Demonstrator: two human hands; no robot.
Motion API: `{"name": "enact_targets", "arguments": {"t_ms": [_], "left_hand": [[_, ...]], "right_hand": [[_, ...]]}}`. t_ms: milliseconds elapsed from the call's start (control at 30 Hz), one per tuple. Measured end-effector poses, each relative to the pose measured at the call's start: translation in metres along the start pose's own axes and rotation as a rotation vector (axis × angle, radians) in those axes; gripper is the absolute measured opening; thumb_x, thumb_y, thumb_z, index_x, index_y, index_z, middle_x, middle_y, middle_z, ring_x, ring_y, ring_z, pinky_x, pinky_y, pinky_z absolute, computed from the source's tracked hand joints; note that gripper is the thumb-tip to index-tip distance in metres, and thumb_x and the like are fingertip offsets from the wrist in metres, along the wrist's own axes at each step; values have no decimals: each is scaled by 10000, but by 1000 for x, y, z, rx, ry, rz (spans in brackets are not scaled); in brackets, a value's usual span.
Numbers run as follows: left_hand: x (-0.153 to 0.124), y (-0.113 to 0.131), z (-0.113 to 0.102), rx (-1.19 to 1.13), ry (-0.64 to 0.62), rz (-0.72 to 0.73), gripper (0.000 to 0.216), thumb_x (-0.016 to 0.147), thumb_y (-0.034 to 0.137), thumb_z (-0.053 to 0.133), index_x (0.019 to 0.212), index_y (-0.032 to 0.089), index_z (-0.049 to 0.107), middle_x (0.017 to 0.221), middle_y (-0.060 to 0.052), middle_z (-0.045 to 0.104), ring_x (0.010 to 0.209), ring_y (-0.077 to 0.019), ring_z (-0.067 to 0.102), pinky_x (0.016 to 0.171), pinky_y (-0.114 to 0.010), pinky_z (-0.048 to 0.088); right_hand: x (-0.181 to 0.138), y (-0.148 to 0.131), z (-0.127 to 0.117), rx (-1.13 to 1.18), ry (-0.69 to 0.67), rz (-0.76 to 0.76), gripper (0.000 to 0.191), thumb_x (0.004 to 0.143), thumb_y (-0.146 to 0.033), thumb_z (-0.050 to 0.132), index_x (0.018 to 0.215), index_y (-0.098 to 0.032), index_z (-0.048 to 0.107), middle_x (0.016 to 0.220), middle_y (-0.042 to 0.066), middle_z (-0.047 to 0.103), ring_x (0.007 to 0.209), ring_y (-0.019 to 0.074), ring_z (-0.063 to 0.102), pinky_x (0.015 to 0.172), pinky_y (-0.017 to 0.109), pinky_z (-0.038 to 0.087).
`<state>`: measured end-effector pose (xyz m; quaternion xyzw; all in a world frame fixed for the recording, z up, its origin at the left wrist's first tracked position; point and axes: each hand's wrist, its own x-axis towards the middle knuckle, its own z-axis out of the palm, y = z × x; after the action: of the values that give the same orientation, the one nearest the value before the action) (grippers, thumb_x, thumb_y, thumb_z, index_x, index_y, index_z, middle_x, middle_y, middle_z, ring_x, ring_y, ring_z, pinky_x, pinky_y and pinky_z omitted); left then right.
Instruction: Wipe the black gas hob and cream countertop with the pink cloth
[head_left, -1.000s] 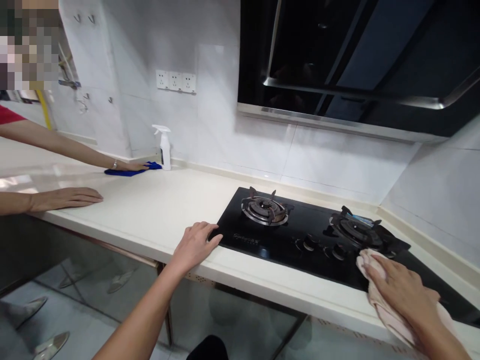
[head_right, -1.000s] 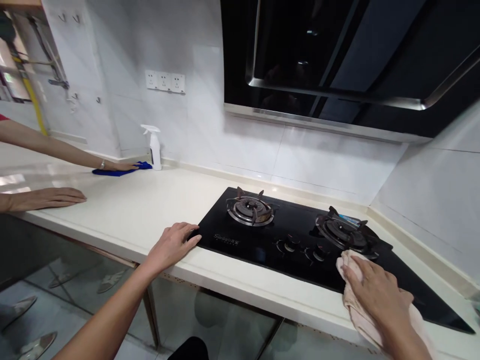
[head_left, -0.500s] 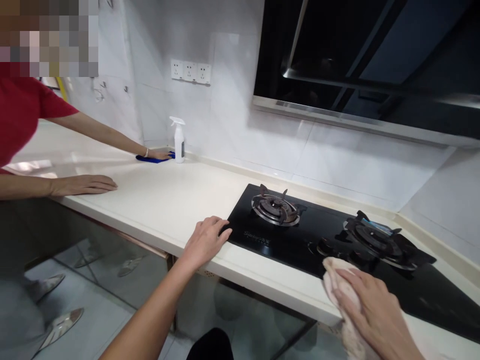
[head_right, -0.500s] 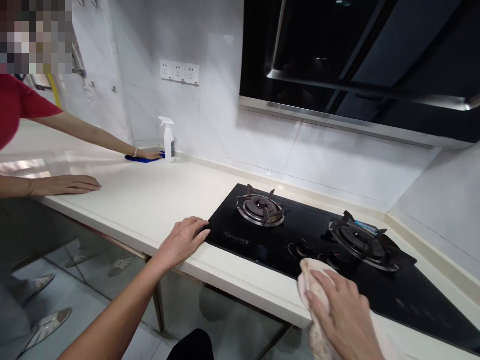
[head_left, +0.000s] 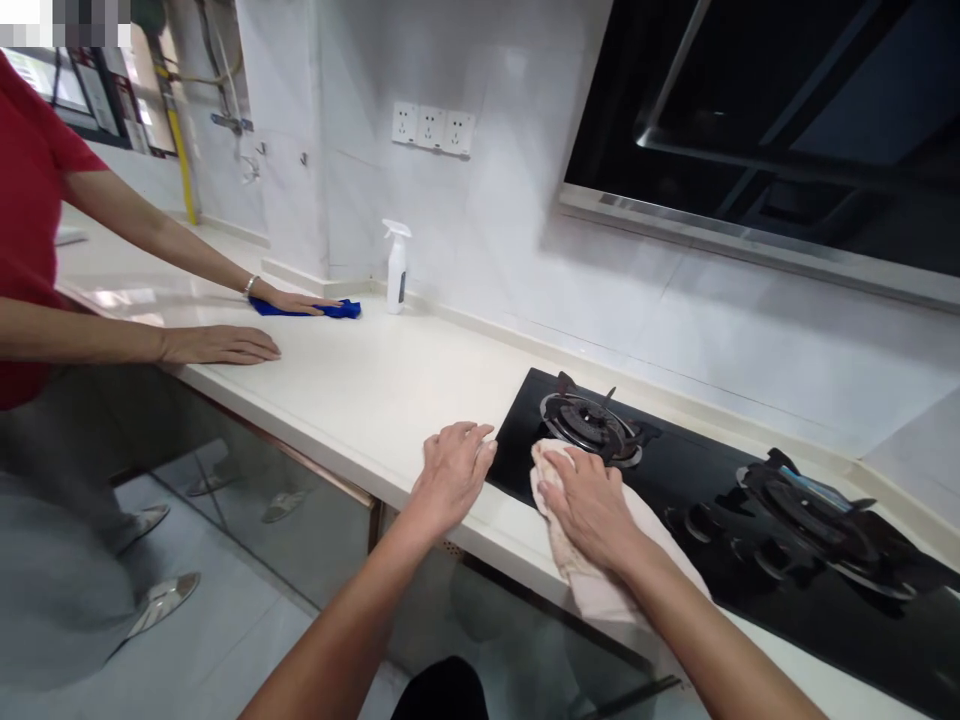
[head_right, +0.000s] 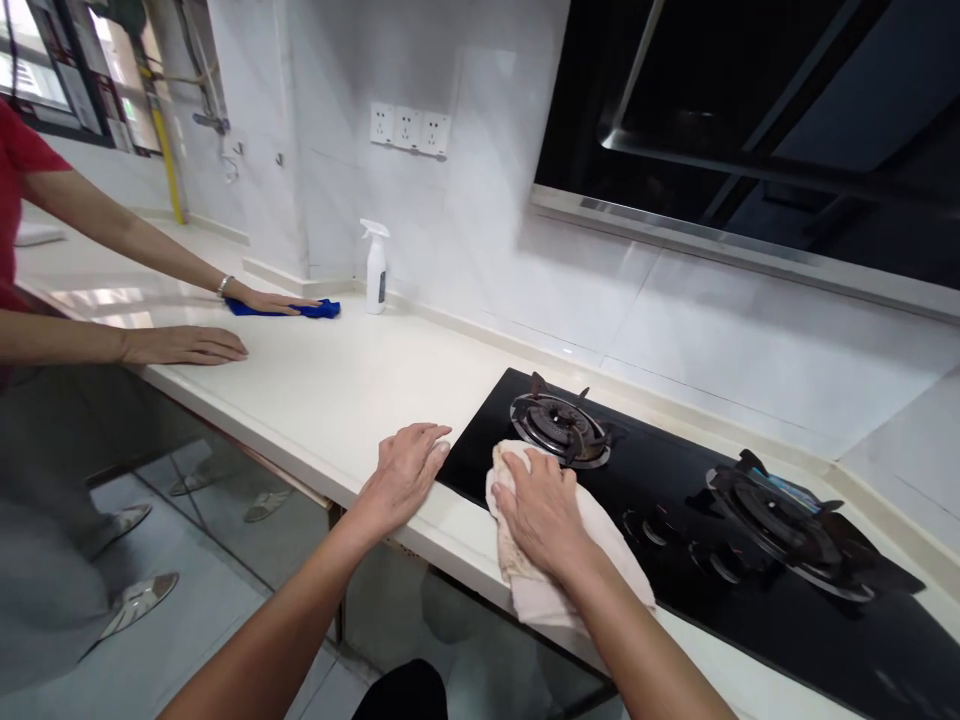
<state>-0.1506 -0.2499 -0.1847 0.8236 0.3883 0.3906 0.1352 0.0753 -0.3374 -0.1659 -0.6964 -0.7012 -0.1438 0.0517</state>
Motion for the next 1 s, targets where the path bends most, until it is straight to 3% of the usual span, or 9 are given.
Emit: {"name": "enact_targets", "arguments": {"t_ms": [233,367,500,667,800,900,1000], "left_hand": [[1,-7,6,-51,83,-95,435,1098,462,346,1423,275,566,1495,-162,534,1462,-303,417,1167,-580,316],[3,-10,6,-92,179,-195,432,1081,437,369,1418,272,583,1567,-160,454,1516,-310,349,1198,-606,295],[8,-12,0,-144,228,-296,426,1063,416,369,1378,276,620,1559,-131,478,1515,-285,369,1226,-583,283],[14,-10,-8,-181,88,-256,412,1052,433,362,1182,268,717,1322,-61,702,1341,-251,561,1220,-505,317],[14,-5,-13,-148,1,-230,469,1061,474,330,1176,289,745,1316,-37,718,1336,-264,555,1221,-525,287],[11,0,-14,-72,-92,-122,450,1073,476,335,1267,350,721,1348,-30,688,1338,-272,537,1224,-590,225],[4,12,-16,46,-204,10,406,1071,460,383,1370,418,654,1363,-27,657,1329,-270,542,1206,-634,222]], "right_hand": [[79,-49,-1,98,-47,36,520,1110,-467,345,1546,-210,466,1580,177,465,1379,383,433,1083,625,367],[81,-87,-4,151,-50,-47,480,1104,-407,334,1529,-249,491,1607,150,444,1436,361,394,1126,635,342],[66,-112,-6,176,-33,-228,540,1085,-340,326,1599,-182,384,1627,166,421,1478,351,339,1185,645,269],[46,-109,-12,352,-94,-255,616,1087,-358,301,1653,-123,243,1707,141,299,1592,299,156,1276,601,140],[29,-98,-14,505,-94,-249,772,1020,-361,469,1660,-51,167,1739,166,182,1621,263,31,1320,539,32],[14,-82,-14,557,-87,-275,806,984,-342,555,1658,-78,201,1739,162,178,1620,264,42,1328,528,13],[-5,-58,-14,555,-15,-380,683,986,-321,570,1611,-152,355,1713,138,263,1605,261,131,1330,530,83]]}}
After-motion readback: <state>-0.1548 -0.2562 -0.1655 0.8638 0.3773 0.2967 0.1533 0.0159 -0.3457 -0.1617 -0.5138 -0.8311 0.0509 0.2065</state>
